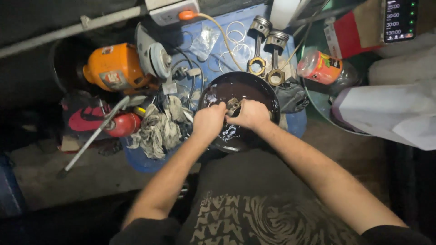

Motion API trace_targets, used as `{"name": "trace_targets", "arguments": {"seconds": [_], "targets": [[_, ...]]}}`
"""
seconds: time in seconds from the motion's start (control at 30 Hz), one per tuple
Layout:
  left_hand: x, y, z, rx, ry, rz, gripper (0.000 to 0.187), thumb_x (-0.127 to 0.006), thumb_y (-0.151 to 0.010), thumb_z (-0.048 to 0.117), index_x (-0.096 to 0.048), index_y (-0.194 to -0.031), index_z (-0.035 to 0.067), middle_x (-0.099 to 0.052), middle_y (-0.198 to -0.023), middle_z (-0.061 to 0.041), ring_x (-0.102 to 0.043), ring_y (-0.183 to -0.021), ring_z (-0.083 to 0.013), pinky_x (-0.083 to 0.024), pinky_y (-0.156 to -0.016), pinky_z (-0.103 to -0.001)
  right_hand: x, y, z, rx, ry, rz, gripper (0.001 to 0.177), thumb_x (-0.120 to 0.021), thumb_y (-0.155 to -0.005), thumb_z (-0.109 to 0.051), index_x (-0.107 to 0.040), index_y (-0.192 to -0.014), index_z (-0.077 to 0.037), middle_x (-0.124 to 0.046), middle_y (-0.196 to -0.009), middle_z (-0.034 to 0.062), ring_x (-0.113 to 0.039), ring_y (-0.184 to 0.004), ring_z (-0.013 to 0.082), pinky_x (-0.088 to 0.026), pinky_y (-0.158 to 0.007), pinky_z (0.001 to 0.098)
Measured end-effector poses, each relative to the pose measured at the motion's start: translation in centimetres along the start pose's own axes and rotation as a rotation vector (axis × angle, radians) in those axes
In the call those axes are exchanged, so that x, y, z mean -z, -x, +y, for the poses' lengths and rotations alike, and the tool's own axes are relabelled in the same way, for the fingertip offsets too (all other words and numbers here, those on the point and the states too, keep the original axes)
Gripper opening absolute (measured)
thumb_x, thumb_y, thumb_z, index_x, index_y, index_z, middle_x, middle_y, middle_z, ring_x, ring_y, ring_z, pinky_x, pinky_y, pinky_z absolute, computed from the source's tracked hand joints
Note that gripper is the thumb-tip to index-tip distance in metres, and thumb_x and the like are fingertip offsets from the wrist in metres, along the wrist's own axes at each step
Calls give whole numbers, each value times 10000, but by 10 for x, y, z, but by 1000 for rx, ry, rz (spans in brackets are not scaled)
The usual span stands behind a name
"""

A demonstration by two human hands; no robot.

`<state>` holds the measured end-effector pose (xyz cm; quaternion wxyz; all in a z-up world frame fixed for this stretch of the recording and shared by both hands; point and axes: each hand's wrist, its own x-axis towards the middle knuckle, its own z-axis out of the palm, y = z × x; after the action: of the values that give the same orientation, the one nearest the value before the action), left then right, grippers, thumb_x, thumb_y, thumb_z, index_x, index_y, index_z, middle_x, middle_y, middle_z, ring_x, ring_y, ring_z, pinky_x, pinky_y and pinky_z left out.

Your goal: Scrubbing an engine piston in a bowl of solvent to remove carbon deposits and grime.

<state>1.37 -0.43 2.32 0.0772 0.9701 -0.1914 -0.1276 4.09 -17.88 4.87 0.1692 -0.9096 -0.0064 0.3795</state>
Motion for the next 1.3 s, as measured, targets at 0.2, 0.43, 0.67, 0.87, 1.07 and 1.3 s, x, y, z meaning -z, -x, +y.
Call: {"name": "trace_targets", "arguments": {"seconds": [0.2,0.43,0.67,0.87,1.07,1.3], "targets": [[-9,-31,7,13,22,-3,224,-491,-1033,329,-566,-933,144,-664,-722,-78,-747,-705,-331,-598,-637,-470,7,5,-5,12,-2,1,981,-608,-669,-864,-705,-1201,-45,-761,-1071,177,-718,-1110,352,-567,-934,489],[-13,-35,10,10,65,-65,200,-485,-1032,316,-556,-958,145,-670,-736,-77,-755,-736,-333,-605,-655,-491,-7,-5,3,27,21,-10,1017,-606,-656,-882,-699,-1192,-22,-754,-1095,196,-714,-1119,358,-573,-941,500],[9,-31,7,27,34,-107,207,-473,-1049,312,-562,-981,138,-692,-775,-98,-760,-755,-354,-605,-689,-516,11,-5,-1,21,-9,-25,973,-614,-677,-868,-729,-1144,-23,-767,-1061,187,-727,-1092,353,-582,-917,500],[24,-17,5,45,67,-95,225,-468,-1054,314,-559,-979,122,-704,-778,-114,-759,-753,-369,-601,-685,-515,6,-6,3,51,15,-24,998,-589,-678,-886,-712,-1167,-26,-759,-1061,186,-724,-1099,350,-581,-927,489],[13,-41,15,32,123,-114,217,-460,-1048,298,-573,-991,122,-704,-785,-114,-758,-774,-381,-601,-703,-530,-13,-13,9,52,35,12,998,-608,-650,-889,-704,-1145,-28,-752,-1041,182,-722,-1089,361,-574,-928,501],[21,-29,13,51,117,-143,244,-465,-1040,318,-580,-988,110,-704,-761,-115,-757,-764,-384,-606,-702,-537,-2,-4,4,82,39,46,995,-630,-623,-894,-705,-1125,-37,-765,-1021,179,-734,-1064,346,-581,-922,484]]}}
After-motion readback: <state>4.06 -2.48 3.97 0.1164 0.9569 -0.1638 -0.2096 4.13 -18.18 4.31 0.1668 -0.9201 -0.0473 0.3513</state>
